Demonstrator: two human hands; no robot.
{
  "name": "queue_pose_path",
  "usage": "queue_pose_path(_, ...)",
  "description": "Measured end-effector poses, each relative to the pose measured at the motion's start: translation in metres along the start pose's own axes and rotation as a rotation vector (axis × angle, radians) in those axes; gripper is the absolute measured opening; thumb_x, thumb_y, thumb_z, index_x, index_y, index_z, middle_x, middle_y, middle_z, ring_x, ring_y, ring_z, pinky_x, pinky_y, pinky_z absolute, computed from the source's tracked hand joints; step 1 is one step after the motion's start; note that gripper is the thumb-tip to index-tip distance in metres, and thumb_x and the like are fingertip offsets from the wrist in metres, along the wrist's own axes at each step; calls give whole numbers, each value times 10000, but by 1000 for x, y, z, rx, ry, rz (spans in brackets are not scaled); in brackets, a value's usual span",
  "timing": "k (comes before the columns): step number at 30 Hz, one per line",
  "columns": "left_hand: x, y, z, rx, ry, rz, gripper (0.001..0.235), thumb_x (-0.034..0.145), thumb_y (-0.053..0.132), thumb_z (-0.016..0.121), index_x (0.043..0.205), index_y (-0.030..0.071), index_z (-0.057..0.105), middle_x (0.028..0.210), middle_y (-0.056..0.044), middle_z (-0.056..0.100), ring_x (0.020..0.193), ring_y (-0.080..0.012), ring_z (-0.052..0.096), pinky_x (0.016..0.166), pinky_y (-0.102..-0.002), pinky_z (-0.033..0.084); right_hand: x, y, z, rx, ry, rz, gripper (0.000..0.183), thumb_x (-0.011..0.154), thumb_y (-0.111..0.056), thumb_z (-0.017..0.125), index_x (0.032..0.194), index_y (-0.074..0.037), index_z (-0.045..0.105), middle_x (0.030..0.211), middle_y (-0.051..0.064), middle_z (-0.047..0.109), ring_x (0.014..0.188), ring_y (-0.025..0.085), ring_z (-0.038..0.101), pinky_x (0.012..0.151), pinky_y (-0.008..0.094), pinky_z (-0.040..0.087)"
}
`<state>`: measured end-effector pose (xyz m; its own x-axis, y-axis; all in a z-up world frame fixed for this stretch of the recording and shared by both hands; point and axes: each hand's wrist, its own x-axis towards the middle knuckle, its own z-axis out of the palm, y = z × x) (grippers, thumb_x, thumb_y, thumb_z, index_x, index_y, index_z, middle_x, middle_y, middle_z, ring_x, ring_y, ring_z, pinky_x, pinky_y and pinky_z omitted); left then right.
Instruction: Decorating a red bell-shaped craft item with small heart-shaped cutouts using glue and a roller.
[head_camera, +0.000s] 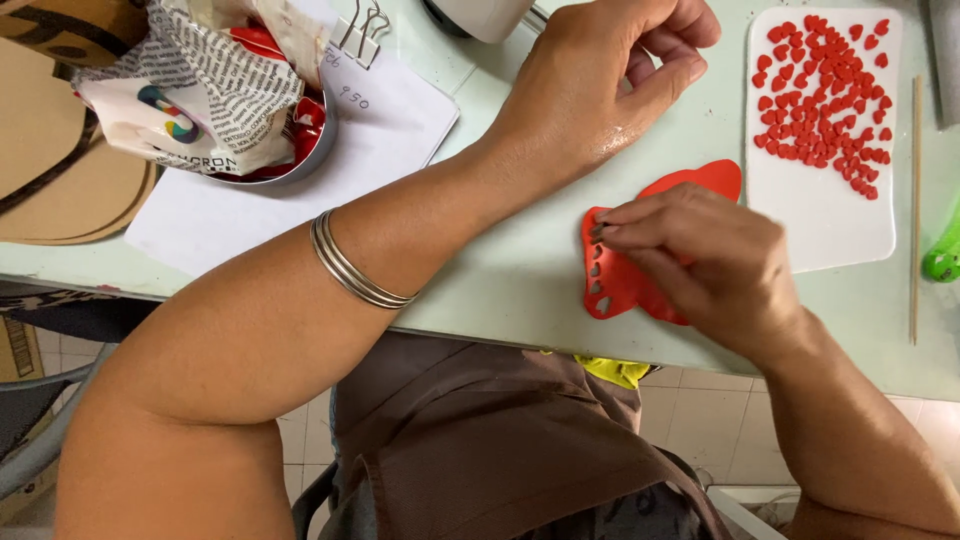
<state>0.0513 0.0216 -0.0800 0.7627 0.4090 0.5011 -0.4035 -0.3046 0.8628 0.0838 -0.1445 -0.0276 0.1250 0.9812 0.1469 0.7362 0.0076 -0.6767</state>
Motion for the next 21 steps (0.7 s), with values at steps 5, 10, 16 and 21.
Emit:
queue_pose_path(5, -3, 4, -1, -26, -29, -62, 74, 799, 88, 568, 871, 103, 557, 792, 16, 628, 715, -63, 610, 629, -188, 479, 7, 5, -18, 209, 101, 170, 97, 786, 84, 634, 866, 82, 580, 908, 237, 625, 865, 268, 645, 808, 302, 539)
queue_pose_path(10, -1, 19, -3, -129, -37, -132, 25, 840, 119, 524, 842, 104, 543, 747, 31, 582, 599, -59, 574, 588, -182, 464, 16, 30, -26, 185, 281, 180, 125, 912, 115, 645, 980, 149, 545, 970, 253, 585, 916, 279, 596, 819, 297, 490)
queue_pose_path(16, 2, 35, 0, -468, -53, -546, 282, 836, 269, 539, 980, 40, 621, 825, -69, 666, 770, -101, 647, 733, -198, 578, 20, 52, -13, 59, 586, 63, 150, 919, 54, 681, 1000, 78, 558, 932, 177, 580, 853, 227, 566, 750, 281, 470)
queue_pose_path(21, -6, 37, 3, -326, -93, -458, 317, 795, 108, 655, 1100, 67, 582, 997, -117, 677, 922, -131, 660, 870, -216, 537, 13, 49, -13, 100, 654, 99, 135, 871, 44, 655, 993, 73, 608, 945, 192, 635, 861, 231, 618, 765, 274, 518)
